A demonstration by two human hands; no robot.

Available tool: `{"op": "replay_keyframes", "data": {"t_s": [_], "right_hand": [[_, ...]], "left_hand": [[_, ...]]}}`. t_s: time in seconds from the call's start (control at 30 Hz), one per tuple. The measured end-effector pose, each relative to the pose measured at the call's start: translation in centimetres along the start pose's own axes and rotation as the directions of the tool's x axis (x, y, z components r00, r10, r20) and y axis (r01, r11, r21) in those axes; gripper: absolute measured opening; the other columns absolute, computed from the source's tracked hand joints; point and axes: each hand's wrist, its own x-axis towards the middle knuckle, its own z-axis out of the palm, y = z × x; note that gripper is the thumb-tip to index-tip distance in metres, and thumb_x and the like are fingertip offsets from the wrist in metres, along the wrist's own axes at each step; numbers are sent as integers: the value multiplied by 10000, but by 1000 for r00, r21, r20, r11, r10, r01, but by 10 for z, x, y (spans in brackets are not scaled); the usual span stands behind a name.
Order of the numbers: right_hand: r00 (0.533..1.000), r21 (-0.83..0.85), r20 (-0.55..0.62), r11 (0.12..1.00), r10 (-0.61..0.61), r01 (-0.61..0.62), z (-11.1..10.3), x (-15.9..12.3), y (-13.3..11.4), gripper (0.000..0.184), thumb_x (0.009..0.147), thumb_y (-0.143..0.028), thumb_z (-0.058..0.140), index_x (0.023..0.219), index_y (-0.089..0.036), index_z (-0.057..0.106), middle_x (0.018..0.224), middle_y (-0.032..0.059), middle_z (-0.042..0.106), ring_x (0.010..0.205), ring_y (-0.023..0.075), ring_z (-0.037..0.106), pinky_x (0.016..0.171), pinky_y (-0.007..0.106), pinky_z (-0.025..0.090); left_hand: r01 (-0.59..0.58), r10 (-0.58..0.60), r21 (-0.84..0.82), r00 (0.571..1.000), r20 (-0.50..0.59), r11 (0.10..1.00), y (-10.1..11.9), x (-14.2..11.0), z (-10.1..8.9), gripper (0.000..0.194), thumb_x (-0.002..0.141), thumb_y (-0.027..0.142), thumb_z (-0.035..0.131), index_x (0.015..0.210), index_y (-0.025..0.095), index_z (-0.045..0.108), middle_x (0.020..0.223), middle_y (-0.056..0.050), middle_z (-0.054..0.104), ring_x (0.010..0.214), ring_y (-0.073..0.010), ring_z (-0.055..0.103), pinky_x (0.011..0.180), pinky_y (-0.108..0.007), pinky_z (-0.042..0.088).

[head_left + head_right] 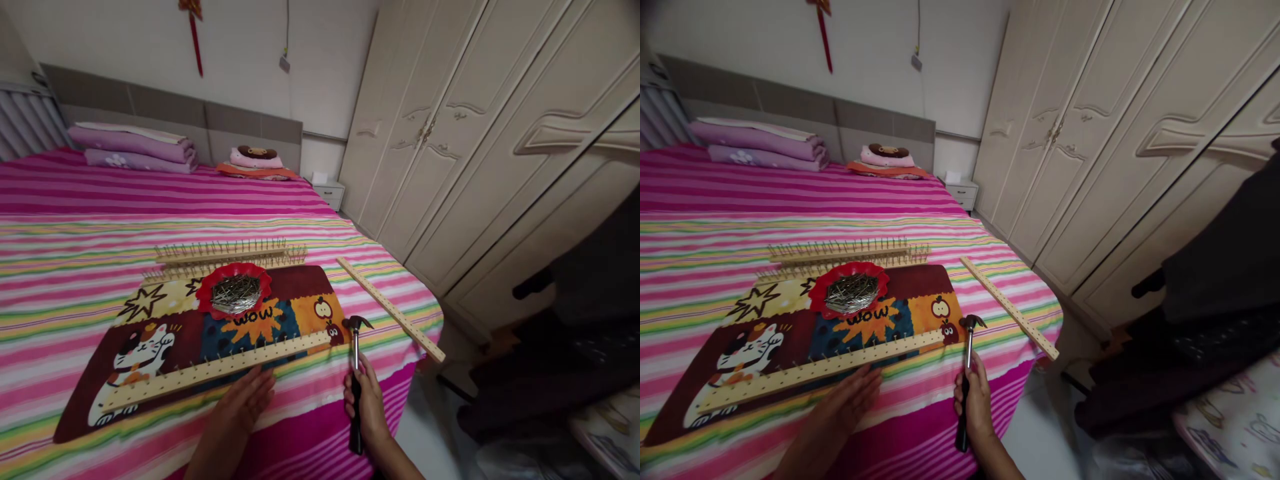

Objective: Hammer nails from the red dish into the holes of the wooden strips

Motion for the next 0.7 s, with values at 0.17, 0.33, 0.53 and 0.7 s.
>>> {"op": "replay_keyframes", "data": {"t_s": [0.17, 0.33, 0.53, 0.7], "right_hand": [[1000, -5, -9, 1000, -9, 9, 0, 0, 0, 578, 717, -468, 647, 1226, -280, 447, 548, -94, 543, 358, 63, 407, 293, 123, 276], [1000, -18, -14, 1000, -19, 18, 1, -2, -2, 545, 717, -440, 647, 1204, -278, 466, 546, -94, 542, 354, 60, 395, 283, 118, 275], [1000, -9, -2, 1000, 1, -1, 0, -7, -6, 525, 705, -383, 667, 1191, -295, 490, 537, -92, 553, 346, 56, 380, 270, 112, 287], [1000, -27, -1, 999, 18, -18, 0, -6, -6, 492, 697, -356, 676, 1160, -300, 520, 545, -73, 580, 357, 65, 395, 270, 118, 315]], "left_hand": [[98, -100, -75, 995, -31, 992, 10, 2, 12, 329, 811, 160, 501, 1130, 114, 568, 1121, -149, 669, 1045, -230, 631, 990, -373, 458], [73, -79, -83, 994, -71, 994, 21, 5, 24, 263, 849, 119, 457, 1084, 105, 572, 1064, -152, 687, 957, -201, 668, 870, -321, 532], [-112, 118, 38, 960, -253, 993, 33, -16, -8, 240, 744, 70, 569, 977, 125, 589, 944, -118, 705, 837, -181, 683, 740, -282, 548], [-423, 637, 477, 518, -571, 771, 74, -38, -82, 321, 640, 223, 662, 948, 164, 599, 785, -13, 644, 697, -122, 613, 675, -248, 506]]}}
